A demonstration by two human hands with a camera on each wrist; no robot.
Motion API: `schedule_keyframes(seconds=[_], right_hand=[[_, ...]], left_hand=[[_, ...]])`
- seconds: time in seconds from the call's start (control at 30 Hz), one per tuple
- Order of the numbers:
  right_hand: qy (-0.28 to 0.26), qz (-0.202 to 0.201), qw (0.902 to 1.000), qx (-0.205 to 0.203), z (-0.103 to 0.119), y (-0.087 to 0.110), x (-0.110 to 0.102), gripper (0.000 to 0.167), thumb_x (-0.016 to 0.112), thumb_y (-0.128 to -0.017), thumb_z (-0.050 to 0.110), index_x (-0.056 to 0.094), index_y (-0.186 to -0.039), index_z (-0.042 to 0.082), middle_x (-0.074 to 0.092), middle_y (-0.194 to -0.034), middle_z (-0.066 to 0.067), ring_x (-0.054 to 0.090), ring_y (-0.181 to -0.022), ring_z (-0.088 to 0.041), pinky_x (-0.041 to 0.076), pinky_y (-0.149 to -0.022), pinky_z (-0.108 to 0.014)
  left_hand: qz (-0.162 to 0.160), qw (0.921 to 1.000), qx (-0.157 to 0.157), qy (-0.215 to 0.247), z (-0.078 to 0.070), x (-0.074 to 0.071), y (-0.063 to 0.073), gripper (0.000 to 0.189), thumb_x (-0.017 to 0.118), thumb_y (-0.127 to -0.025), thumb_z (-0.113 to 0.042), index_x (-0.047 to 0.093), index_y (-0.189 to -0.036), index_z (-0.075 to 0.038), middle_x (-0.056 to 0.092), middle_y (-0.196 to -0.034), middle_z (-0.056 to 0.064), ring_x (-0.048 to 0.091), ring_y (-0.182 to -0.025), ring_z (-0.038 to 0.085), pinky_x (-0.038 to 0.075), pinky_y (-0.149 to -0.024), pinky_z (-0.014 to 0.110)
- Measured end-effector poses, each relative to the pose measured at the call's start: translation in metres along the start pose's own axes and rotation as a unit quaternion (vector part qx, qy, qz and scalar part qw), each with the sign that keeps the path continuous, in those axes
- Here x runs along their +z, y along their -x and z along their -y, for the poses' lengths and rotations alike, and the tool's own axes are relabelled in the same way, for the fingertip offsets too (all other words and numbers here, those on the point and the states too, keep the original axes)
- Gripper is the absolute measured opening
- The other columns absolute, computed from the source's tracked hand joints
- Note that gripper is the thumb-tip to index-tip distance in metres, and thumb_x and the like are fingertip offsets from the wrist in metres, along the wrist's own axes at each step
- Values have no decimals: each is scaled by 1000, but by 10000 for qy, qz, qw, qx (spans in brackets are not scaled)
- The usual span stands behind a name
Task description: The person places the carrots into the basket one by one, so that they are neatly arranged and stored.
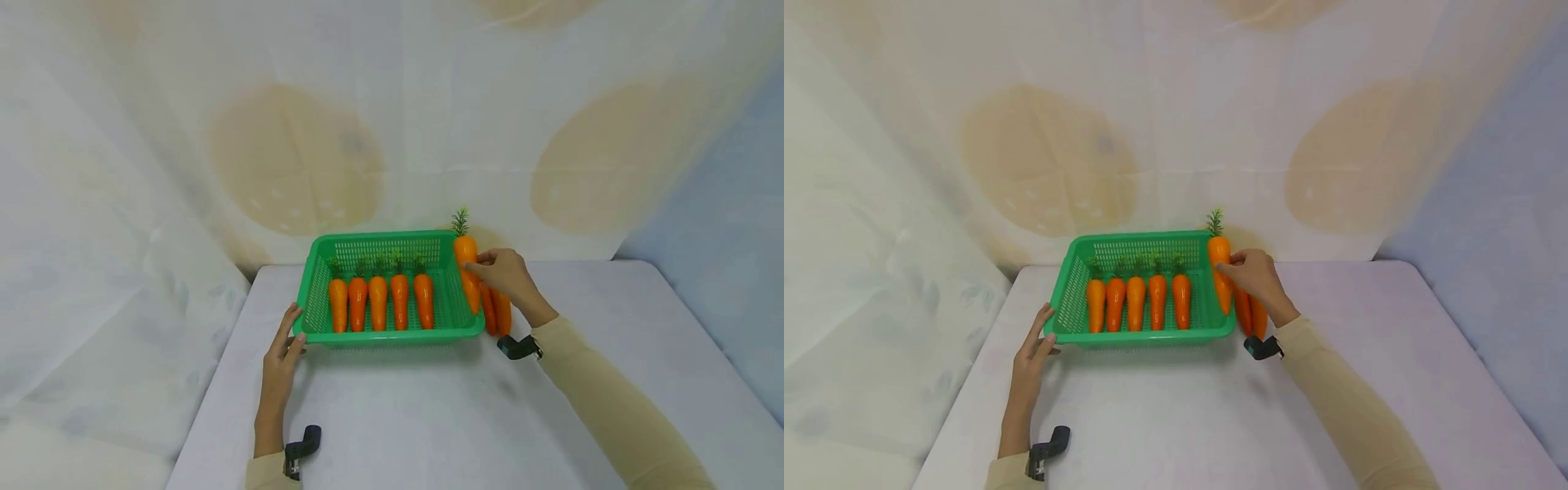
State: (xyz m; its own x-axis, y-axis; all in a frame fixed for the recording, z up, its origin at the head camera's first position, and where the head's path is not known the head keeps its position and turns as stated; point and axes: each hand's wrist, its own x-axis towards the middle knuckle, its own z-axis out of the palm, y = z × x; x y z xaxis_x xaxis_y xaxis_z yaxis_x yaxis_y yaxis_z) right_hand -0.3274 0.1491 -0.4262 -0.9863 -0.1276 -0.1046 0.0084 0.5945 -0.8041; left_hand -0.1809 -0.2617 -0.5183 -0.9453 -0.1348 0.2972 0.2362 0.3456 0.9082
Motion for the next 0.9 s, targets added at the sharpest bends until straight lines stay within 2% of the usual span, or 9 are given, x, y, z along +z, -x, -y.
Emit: schedule_keyframes(seconds=[0.17, 0.33, 0.63, 0.73, 0.9], right_hand=[[-52, 151, 9998, 137, 7, -7, 10, 55, 69, -94, 38, 60, -128, -4, 64, -122, -21, 69, -92, -30, 55, -87, -44], [3, 256, 9996, 71, 14, -11, 19, 52, 70, -94, 34, 61, -124, -6, 67, -117, -22, 71, -86, -27, 57, -81, -39], [511, 177, 9985, 15, 20, -14, 27, 52, 72, -91, 37, 64, -120, -5, 70, -108, -19, 71, -82, -25, 57, -73, -36], [678, 159, 9976, -30, 21, -14, 29, 52, 71, -92, 39, 66, -120, -4, 71, -105, -17, 70, -81, -24, 56, -73, -37], [641, 227, 9976, -144, 20, -12, 29, 51, 68, -95, 41, 65, -120, -3, 70, -105, -17, 69, -85, -26, 56, -75, -38]], left_hand=[[15, 10000, 69, 39, 1, 0, -1, 49, 51, -106, -16, 42, -154, -15, 30, -162, -2, 57, -104, 43, 55, -82, 37], [-5, 10000, 1, 12, 0, 1, -1, 49, 52, -106, -16, 43, -154, -15, 31, -162, -3, 58, -105, 42, 55, -83, 40], [-66, 9998, -90, -171, -6, 1, 1, 48, 52, -106, -17, 44, -153, -13, 32, -161, -1, 60, -101, 27, 55, -83, 34], [-110, 9999, -11, -129, -1, 1, 1, 48, 52, -105, -15, 44, -153, -13, 32, -161, 0, 60, -100, 26, 55, -81, 36], [-165, 9998, 41, -40, 23, 2, -3, 49, 52, -105, -14, 43, -153, -20, 31, -161, -7, 60, -101, 33, 54, -80, 32]])
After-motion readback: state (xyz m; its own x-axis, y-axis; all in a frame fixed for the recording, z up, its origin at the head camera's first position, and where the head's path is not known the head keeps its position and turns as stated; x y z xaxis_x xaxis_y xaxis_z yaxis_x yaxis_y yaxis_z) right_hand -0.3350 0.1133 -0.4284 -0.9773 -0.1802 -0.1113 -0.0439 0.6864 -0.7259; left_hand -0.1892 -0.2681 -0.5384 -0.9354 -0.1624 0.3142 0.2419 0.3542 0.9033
